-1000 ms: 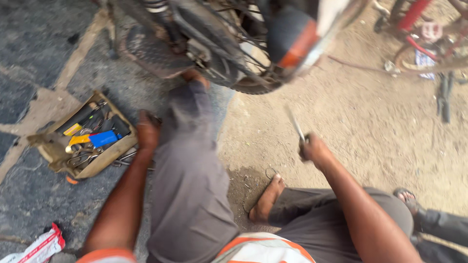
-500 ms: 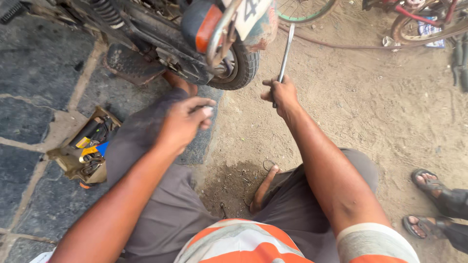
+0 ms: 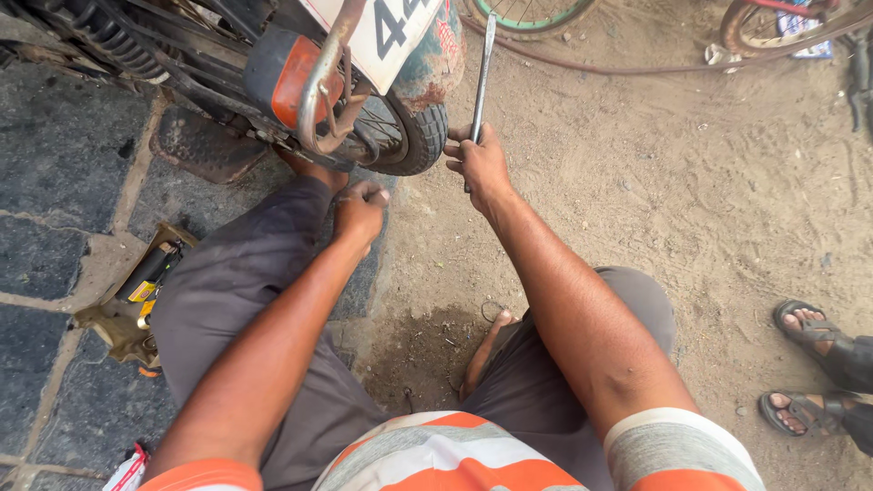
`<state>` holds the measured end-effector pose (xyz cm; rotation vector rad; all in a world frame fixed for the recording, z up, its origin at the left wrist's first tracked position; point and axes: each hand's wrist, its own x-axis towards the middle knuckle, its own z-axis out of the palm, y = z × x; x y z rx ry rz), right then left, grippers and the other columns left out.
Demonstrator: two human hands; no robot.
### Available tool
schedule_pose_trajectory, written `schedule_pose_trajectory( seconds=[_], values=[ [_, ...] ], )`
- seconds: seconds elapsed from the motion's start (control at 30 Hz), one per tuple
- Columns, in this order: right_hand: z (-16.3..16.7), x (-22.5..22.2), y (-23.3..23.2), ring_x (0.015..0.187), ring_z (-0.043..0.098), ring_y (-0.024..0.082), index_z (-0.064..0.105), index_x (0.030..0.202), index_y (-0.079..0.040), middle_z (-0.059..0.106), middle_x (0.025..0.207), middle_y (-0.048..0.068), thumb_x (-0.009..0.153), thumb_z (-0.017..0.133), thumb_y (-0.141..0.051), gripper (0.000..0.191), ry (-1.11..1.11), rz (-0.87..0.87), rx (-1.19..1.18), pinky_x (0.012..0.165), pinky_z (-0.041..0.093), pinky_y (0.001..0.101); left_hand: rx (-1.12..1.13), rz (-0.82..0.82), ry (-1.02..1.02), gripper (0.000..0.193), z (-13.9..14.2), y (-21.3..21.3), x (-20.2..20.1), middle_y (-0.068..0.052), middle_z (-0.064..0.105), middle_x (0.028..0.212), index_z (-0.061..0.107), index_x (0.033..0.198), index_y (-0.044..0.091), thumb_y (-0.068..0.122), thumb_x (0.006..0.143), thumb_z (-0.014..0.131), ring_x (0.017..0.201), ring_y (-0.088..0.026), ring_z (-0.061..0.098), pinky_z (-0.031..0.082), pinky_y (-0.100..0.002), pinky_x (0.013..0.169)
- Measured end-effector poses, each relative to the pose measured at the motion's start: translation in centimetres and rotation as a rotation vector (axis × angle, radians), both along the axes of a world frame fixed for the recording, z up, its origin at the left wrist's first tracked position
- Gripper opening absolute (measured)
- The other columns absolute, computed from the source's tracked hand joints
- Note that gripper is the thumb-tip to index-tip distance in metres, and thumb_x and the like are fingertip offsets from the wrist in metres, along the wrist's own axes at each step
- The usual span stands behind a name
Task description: The person sits on the ground and uses a metal rod to tighten the spokes of a motorcycle's rear wheel. They systematically rotate the wheel and apply torque to individual spokes to adjust tension.
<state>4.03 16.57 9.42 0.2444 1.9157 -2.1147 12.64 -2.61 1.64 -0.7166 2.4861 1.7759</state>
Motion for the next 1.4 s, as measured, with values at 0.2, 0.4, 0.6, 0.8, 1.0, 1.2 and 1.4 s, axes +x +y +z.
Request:
schedule_pose_trajectory(
  seconds=[0.2, 0.4, 0.6, 0.8, 1.0, 1.2, 1.4],
  values=[
    [0.7, 0.1, 0.6, 0.104, 0.070, 0.020, 0.048, 0.113, -0.007, 0.065, 0.131, 0.015, 0.096, 0.039, 0.004, 0.022, -0.022, 0.048, -0.007, 0.081, 0.063, 0.0352, 0.425, -0.016, 0.074, 0.023, 0.2, -0.4, -0.9, -0.007, 0.074, 0.099, 0.067, 0.122, 0.002, 0.007, 0.101, 0.060, 0.083, -0.012, 0.071, 0.060, -0.026, 0.075],
    [0.8, 0.3, 0.5, 0.104, 0.070, 0.021, 0.049, 0.114, -0.006, 0.064, 0.130, 0.016, 0.095, 0.040, 0.005, 0.024, -0.024, 0.037, 0.025, 0.081, 0.062, 0.0358, 0.455, -0.016, 0.166, 0.031, 1.2, 0.2, -0.3, -0.011, 0.071, 0.098, 0.056, 0.123, 0.005, -0.001, 0.093, 0.063, 0.078, -0.013, 0.072, 0.060, -0.026, 0.068],
    [0.5, 0.2, 0.4, 0.105, 0.069, 0.022, 0.049, 0.116, -0.005, 0.062, 0.132, 0.016, 0.094, 0.040, 0.005, 0.026, -0.016, 0.042, 0.042, 0.081, 0.061, 0.0362, 0.133, -0.158, -0.140, 0.018, 0.6, 0.7, 0.6, -0.009, 0.072, 0.079, 0.061, 0.114, 0.003, 0.008, 0.098, 0.066, 0.057, -0.015, 0.066, 0.051, -0.031, 0.046],
    [0.3, 0.1, 0.5, 0.106, 0.069, 0.022, 0.049, 0.118, -0.004, 0.062, 0.131, 0.016, 0.096, 0.040, 0.003, 0.025, -0.012, 0.054, 0.077, 0.084, 0.062, 0.0366, 0.353, -0.029, -0.104, 0.023, -0.4, 1.5, -0.1, -0.011, 0.070, 0.073, 0.049, 0.093, 0.005, 0.000, 0.085, 0.070, 0.054, -0.017, 0.070, 0.057, -0.032, 0.045],
    [0.0, -0.2, 0.7, 0.107, 0.068, 0.022, 0.048, 0.120, -0.004, 0.060, 0.132, 0.017, 0.095, 0.039, 0.005, 0.028, -0.036, 0.073, 0.096, 0.085, 0.062, 0.0364, 0.171, 0.092, -0.046, 0.022, -0.8, 2.9, -1.6, -0.012, 0.061, 0.080, 0.048, 0.093, 0.004, -0.002, 0.086, 0.069, 0.058, -0.017, 0.061, 0.051, -0.035, 0.050],
    [-0.3, -0.5, 0.7, 0.106, 0.068, 0.021, 0.047, 0.119, -0.004, 0.060, 0.131, 0.019, 0.096, 0.038, 0.005, 0.027, -0.039, 0.076, 0.102, 0.084, 0.062, 0.0353, 0.561, 0.195, 0.025, 0.037, -2.2, 3.2, -2.0, -0.014, 0.069, 0.096, 0.052, 0.130, 0.008, 0.004, 0.094, 0.060, 0.074, -0.018, 0.071, 0.062, -0.032, 0.066],
    [-0.1, -0.9, 0.5, 0.098, 0.067, 0.017, 0.049, 0.119, -0.004, 0.060, 0.127, 0.019, 0.096, 0.040, 0.005, 0.026, -0.023, 0.081, 0.156, 0.081, 0.062, 0.0324, 0.766, 0.385, 0.047, 0.026, -2.1, 2.2, -3.2, -0.016, 0.074, 0.107, 0.048, 0.127, 0.002, 0.014, 0.105, 0.050, 0.087, -0.021, 0.076, 0.064, -0.033, 0.076]
  ],
)
